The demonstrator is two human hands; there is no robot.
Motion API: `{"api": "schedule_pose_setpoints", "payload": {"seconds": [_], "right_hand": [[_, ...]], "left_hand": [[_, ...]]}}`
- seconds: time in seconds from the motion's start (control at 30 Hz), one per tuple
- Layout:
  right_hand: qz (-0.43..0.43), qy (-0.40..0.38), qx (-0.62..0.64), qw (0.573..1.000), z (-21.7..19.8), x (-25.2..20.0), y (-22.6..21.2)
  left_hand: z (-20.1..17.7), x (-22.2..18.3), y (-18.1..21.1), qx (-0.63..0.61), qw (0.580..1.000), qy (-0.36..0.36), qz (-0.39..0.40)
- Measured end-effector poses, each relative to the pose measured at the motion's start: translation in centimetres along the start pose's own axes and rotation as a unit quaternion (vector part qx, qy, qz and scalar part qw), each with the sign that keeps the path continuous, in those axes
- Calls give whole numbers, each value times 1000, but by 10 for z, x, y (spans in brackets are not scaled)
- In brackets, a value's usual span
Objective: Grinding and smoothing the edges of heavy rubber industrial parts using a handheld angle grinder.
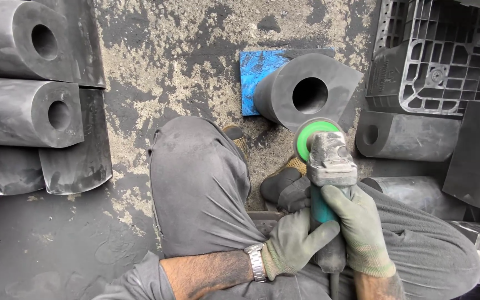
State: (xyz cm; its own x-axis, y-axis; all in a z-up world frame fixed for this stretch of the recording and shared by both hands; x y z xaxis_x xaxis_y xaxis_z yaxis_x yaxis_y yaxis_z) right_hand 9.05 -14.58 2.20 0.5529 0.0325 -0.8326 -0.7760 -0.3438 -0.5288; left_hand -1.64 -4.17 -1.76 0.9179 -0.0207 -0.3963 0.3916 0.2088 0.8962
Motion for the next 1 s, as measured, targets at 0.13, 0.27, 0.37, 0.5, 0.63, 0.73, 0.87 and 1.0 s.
{"api": "schedule_pose_setpoints", "payload": {"seconds": [0.13, 0.27, 0.37, 0.5, 0.63, 0.73, 0.87, 1.0], "right_hand": [[-32, 35, 3, 999, -5, -11, 4], [15, 67, 41, 997, -9, -9, 13], [-1, 38, 10, 999, -1, -2, 4], [-3, -36, 27, 999, 11, 0, -14], [-9, 43, 15, 999, -7, -4, 5], [-10, 62, 40, 997, -16, 0, 15], [5, 2, 14, 1000, 6, 1, -8], [18, -7, -11, 1000, 18, -2, -22]], "left_hand": [[9, -2, -22, 38, 999, -27, 20], [10, -3, -27, 123, 988, -72, 58], [-1, -1, -8, 122, 986, -52, 104], [-6, 4, 7, -23, 999, 28, 1], [6, 4, -15, 29, 999, -8, -24], [7, 2, -19, 125, 987, -75, 66], [-4, 4, -2, 37, 999, -10, 31], [-8, 4, 3, -27, 999, 17, -43]]}}
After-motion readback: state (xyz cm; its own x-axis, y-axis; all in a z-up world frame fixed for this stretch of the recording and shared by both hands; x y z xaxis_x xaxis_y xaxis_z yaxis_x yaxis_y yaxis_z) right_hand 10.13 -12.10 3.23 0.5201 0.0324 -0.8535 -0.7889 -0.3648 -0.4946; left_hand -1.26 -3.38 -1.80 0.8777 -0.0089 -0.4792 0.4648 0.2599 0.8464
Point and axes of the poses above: each hand's wrist, its own x-axis towards the middle knuckle, its own z-axis out of the palm, y = z × x, the point moved 1 cm from there along x, towards the middle knuckle, and after that the axes turned 8 degrees about -x, right-handed, at the moved point
